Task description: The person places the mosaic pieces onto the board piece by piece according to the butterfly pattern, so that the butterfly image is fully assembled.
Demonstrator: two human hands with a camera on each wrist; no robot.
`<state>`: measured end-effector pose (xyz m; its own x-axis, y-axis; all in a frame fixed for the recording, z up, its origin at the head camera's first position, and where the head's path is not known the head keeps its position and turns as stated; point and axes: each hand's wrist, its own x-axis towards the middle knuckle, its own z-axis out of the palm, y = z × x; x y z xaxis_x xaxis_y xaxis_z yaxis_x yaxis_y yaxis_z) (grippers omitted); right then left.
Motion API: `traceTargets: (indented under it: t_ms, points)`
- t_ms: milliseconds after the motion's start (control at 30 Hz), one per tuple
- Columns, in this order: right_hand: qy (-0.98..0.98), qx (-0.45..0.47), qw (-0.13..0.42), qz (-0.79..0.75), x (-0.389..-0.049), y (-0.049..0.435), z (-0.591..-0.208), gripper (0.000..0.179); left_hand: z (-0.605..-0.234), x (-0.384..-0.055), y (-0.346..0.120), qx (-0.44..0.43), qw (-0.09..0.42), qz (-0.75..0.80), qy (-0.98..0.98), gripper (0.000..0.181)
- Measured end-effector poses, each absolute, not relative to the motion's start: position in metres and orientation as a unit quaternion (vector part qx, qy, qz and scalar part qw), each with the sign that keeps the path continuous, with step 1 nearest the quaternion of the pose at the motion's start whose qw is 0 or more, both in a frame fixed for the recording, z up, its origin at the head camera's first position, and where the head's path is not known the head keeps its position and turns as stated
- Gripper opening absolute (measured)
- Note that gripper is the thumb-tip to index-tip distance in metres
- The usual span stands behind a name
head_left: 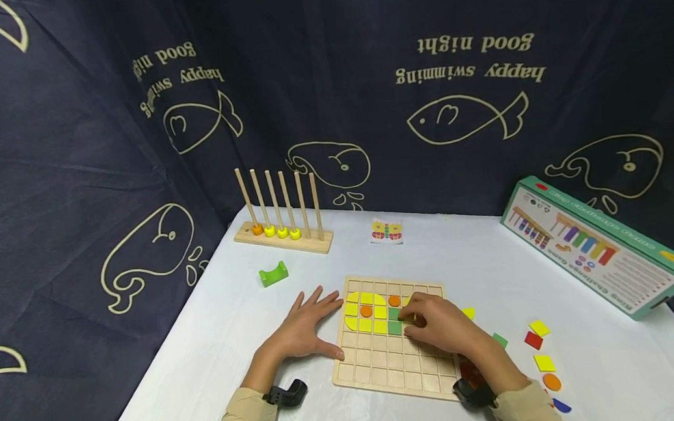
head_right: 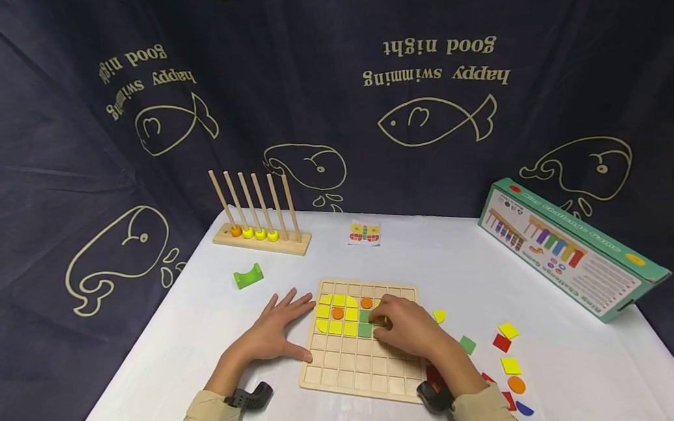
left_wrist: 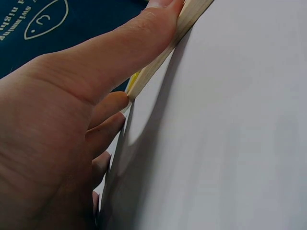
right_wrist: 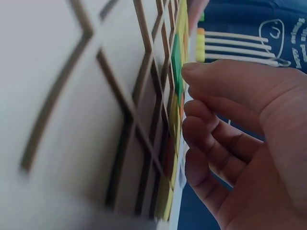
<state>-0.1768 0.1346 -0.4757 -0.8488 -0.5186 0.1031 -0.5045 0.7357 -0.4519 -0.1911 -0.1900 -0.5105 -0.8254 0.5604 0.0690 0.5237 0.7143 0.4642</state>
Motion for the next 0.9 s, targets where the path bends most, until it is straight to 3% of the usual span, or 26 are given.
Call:
traceTargets:
  t_ms: [900]
  points:
    - [0.958,-0.087,0.047,-0.268,-0.164,0.255,-0.478,0.027,-0.511,-0.191,-0.190,0.294,0.035,0.232,0.926,0.110]
